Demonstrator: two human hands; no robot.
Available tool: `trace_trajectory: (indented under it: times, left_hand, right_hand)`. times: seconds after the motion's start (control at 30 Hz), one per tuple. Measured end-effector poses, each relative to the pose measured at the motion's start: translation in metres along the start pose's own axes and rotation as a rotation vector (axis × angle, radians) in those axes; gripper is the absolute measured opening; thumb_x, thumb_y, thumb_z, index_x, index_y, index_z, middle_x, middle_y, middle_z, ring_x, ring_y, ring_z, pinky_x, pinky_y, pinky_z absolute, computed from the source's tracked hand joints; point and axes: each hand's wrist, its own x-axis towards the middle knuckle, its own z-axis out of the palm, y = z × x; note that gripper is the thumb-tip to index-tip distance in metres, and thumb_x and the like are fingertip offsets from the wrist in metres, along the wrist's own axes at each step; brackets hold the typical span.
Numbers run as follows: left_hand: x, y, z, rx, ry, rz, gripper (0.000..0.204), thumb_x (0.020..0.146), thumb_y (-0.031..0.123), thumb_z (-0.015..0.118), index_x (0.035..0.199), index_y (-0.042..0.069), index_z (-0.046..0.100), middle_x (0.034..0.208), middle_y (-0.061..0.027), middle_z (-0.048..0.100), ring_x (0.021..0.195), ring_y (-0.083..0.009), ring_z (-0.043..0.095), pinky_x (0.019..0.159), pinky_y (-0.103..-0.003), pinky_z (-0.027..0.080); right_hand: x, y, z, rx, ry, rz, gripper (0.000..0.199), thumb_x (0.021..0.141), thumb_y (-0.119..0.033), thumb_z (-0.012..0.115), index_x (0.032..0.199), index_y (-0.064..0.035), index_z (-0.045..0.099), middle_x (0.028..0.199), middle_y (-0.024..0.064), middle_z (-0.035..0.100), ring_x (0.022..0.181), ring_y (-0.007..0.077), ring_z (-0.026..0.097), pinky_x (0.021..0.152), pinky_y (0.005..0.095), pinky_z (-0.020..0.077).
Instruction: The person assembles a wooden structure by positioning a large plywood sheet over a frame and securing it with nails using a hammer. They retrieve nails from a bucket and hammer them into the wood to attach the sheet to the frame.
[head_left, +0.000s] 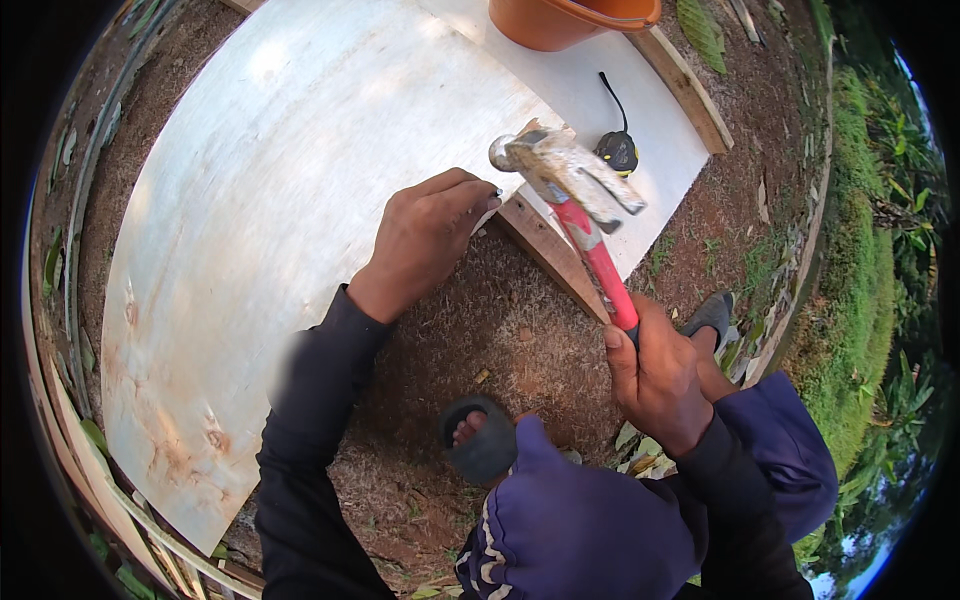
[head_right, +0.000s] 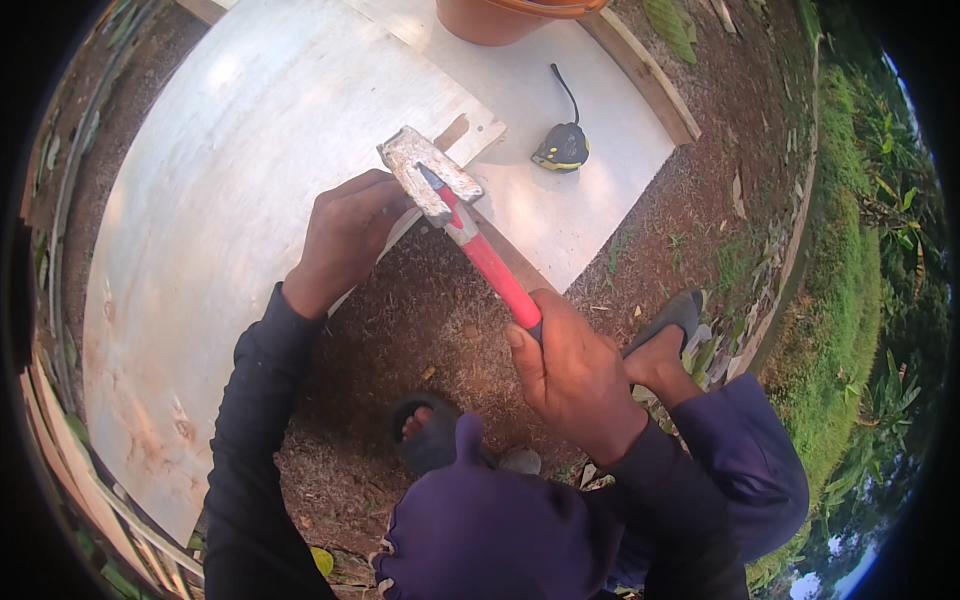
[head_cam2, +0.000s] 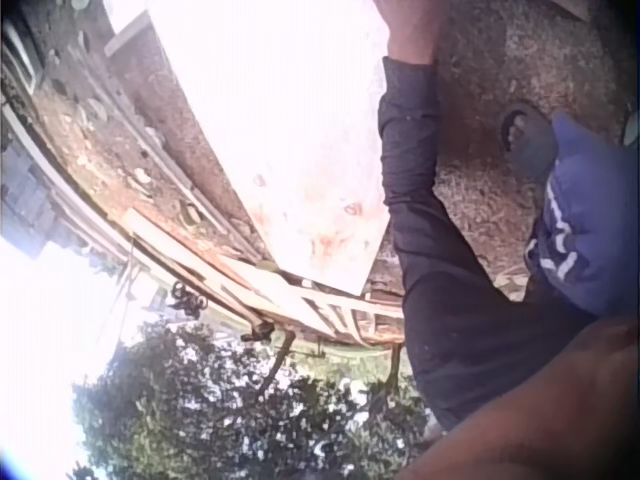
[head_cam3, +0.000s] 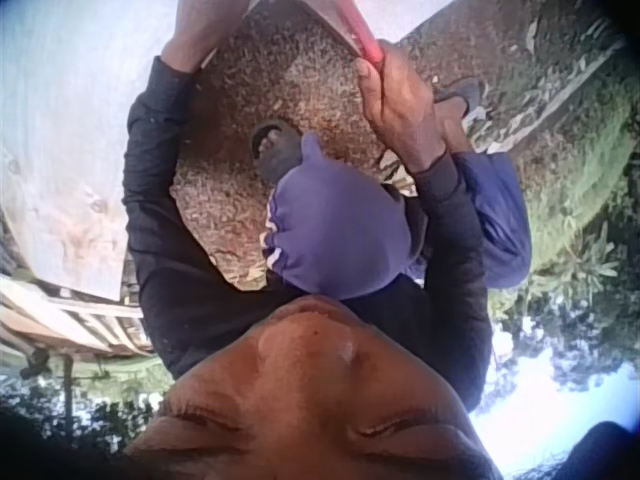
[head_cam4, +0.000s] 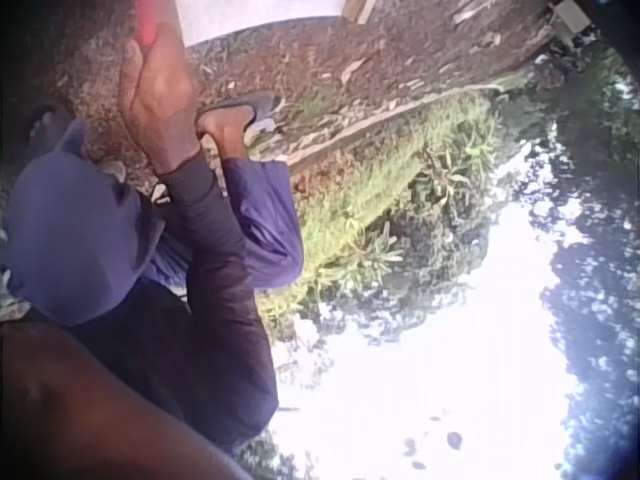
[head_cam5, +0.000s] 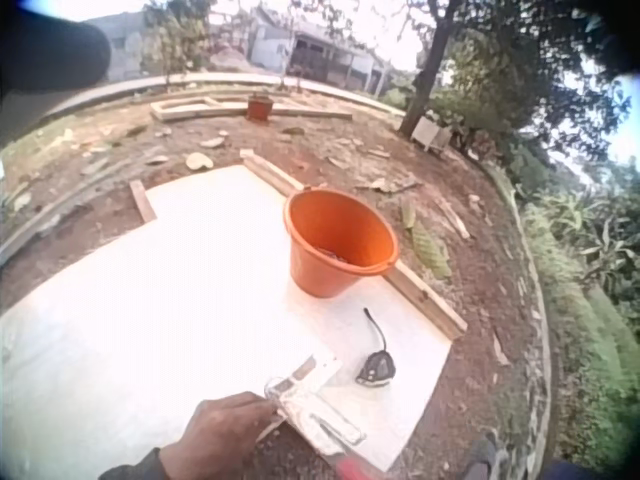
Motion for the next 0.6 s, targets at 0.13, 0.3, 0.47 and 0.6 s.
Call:
trace_trajectory:
  times: [0.13, 0.3, 0.47, 0.6]
  left_hand:
    - [0.004, 0.002, -0.004, 0.03, 0.022, 0.01, 0.01, 0.088, 0.003, 0.072, 0.097, 0.001, 0.073, 0.093, -0.0117, 0.071, 0.08, -0.0315, 0.07, 0.07, -0.037, 0.056]
    - [0.016, 0.0, 0.0, -0.086, 0.033, 0.026, 0.009, 0.089, 0.004, 0.071, 0.097, 0.001, 0.072, 0.089, -0.0128, 0.07, 0.074, -0.0269, 0.068, 0.067, -0.036, 0.053]
    - [0.011, 0.002, -0.017, -0.207, 0.151, -0.167, 0.007, 0.088, 0.003, 0.062, 0.086, -0.002, 0.066, 0.073, -0.0145, 0.063, 0.063, -0.0206, 0.06, 0.059, -0.033, 0.046]
    - [-0.005, 0.0, -0.014, -0.166, 0.274, -0.175, 0.012, 0.087, 0.003, 0.057, 0.075, 0.0, 0.057, 0.063, -0.0133, 0.055, 0.051, -0.0203, 0.05, 0.051, -0.035, 0.039]
  right_hand:
    - [0.011, -0.011, -0.007, 0.003, 0.032, -0.091, 0.024, 0.101, -0.019, 0.063, 0.113, 0.0006, 0.057, 0.082, 0.0189, 0.062, 0.067, 0.0376, 0.065, 0.062, 0.0452, 0.0526]
    - [0.0, -0.033, -0.044, 0.211, 0.117, -0.079, 0.026, 0.102, -0.02, 0.062, 0.116, 0.0004, 0.056, 0.081, 0.0185, 0.063, 0.067, 0.0369, 0.065, 0.061, 0.0448, 0.0522]
    - [0.015, 0.02, 0.002, 0.02, -0.039, -0.019, 0.024, 0.103, -0.02, 0.059, 0.116, -0.0005, 0.056, 0.078, 0.0207, 0.062, 0.067, 0.0407, 0.065, 0.06, 0.0457, 0.0508]
    - [0.004, -0.001, -0.011, 0.068, 0.004, 0.012, 0.027, 0.105, -0.022, 0.058, 0.118, 0.0007, 0.056, 0.077, 0.0184, 0.063, 0.066, 0.0357, 0.067, 0.06, 0.0436, 0.0508]
